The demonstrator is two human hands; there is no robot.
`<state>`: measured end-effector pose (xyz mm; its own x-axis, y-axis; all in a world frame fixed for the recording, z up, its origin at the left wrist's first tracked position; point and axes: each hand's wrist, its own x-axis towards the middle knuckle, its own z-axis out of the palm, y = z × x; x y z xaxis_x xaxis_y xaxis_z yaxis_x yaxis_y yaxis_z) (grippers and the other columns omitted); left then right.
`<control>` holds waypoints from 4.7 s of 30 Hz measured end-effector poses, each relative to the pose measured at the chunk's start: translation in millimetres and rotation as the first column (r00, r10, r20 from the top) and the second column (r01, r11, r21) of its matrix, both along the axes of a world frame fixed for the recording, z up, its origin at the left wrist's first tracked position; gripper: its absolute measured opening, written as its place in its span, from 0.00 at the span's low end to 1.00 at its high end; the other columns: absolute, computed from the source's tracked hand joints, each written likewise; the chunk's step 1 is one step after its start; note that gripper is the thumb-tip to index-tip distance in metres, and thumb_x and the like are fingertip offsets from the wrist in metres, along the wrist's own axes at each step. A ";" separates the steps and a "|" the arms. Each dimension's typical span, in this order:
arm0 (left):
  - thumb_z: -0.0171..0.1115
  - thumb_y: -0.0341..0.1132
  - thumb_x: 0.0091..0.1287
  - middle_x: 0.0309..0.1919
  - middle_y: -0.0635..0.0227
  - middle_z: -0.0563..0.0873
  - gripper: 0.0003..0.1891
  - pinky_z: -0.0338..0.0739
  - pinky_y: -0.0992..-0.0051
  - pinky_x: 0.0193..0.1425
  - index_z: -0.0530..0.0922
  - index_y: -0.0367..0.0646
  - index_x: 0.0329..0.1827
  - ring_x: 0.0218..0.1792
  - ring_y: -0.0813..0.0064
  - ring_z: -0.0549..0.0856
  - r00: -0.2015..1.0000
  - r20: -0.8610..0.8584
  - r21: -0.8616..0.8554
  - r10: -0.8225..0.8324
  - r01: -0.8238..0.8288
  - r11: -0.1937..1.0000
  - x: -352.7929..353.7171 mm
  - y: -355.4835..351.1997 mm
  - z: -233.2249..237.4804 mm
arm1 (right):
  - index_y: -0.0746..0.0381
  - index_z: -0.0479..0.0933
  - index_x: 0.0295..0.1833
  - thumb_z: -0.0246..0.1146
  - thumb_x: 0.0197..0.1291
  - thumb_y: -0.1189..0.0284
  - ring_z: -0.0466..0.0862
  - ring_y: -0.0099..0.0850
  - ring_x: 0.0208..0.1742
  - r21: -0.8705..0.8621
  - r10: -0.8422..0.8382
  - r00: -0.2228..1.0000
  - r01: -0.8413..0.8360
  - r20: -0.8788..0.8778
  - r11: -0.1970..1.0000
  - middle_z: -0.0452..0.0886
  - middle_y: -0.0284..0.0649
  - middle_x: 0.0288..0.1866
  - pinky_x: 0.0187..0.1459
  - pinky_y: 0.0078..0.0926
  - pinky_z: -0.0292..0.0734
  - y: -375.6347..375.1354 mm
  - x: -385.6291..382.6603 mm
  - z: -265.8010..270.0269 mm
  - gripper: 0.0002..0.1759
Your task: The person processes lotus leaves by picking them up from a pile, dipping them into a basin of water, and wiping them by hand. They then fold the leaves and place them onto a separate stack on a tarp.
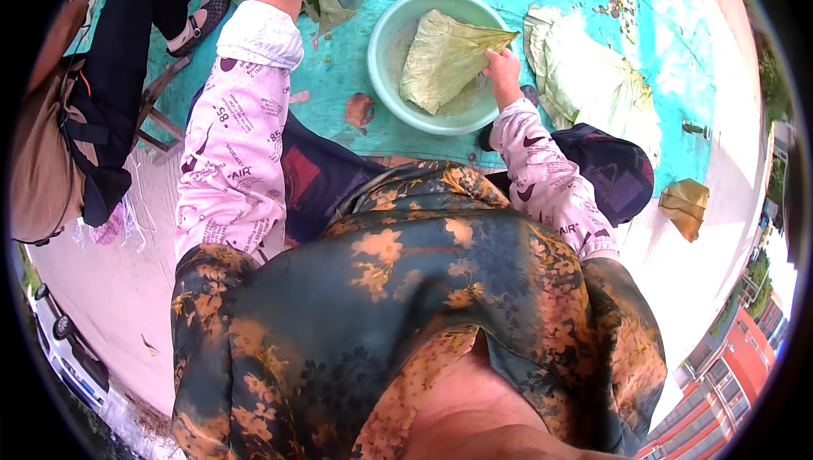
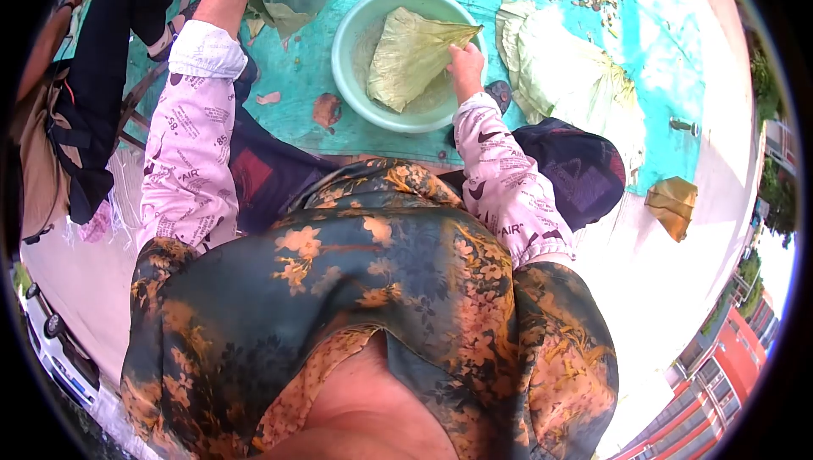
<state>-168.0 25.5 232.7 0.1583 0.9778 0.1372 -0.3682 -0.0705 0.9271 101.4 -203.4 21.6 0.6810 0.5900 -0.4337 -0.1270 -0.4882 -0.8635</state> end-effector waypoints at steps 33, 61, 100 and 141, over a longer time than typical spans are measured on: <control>0.70 0.40 0.48 0.31 0.69 0.81 0.19 0.73 0.76 0.35 0.77 0.38 0.39 0.30 0.79 0.78 0.592 -0.642 -0.363 -0.488 0.325 0.873 56.9 -66.3 -46.2 | 0.59 0.62 0.58 0.48 0.57 0.73 0.72 0.44 0.50 0.057 0.458 0.697 -0.579 0.552 0.813 0.68 0.46 0.51 0.48 0.38 0.71 35.3 -145.0 136.2 0.21; 0.64 0.25 0.52 0.26 0.65 0.81 0.10 0.74 0.79 0.23 0.76 0.37 0.37 0.21 0.77 0.78 0.864 -0.300 -0.352 -0.405 0.295 0.888 24.0 -69.3 17.4 | 0.63 0.59 0.61 0.64 0.51 0.61 0.72 0.39 0.54 0.011 0.002 0.812 0.006 -0.584 1.000 0.72 0.44 0.53 0.57 0.39 0.64 4.2 -46.4 15.5 0.35; 0.67 0.30 0.51 0.32 0.73 0.82 0.13 0.71 0.82 0.40 0.80 0.40 0.40 0.34 0.83 0.78 0.637 -0.567 -0.226 -0.522 0.488 0.843 28.4 -63.1 -16.0 | 0.58 0.74 0.43 0.64 0.48 0.66 0.77 0.28 0.39 0.115 0.549 0.655 -0.690 0.519 0.715 0.78 0.36 0.34 0.44 0.26 0.70 72.4 -17.2 131.9 0.16; 0.63 0.27 0.47 0.24 0.72 0.80 0.10 0.71 0.79 0.27 0.80 0.41 0.35 0.22 0.80 0.77 0.578 -0.744 -0.230 -0.335 0.249 0.941 -14.9 -11.1 -49.9 | 0.65 0.72 0.52 0.60 0.49 0.75 0.78 0.25 0.38 0.628 0.233 0.951 -0.308 0.202 0.715 0.79 0.34 0.40 0.41 0.24 0.73 48.4 47.4 155.4 0.21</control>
<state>-182.9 14.4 182.8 0.4418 0.8595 -0.2570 0.4903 0.0085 0.8715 148.8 -155.0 177.0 0.4652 0.8663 0.1822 0.0281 0.1913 -0.9811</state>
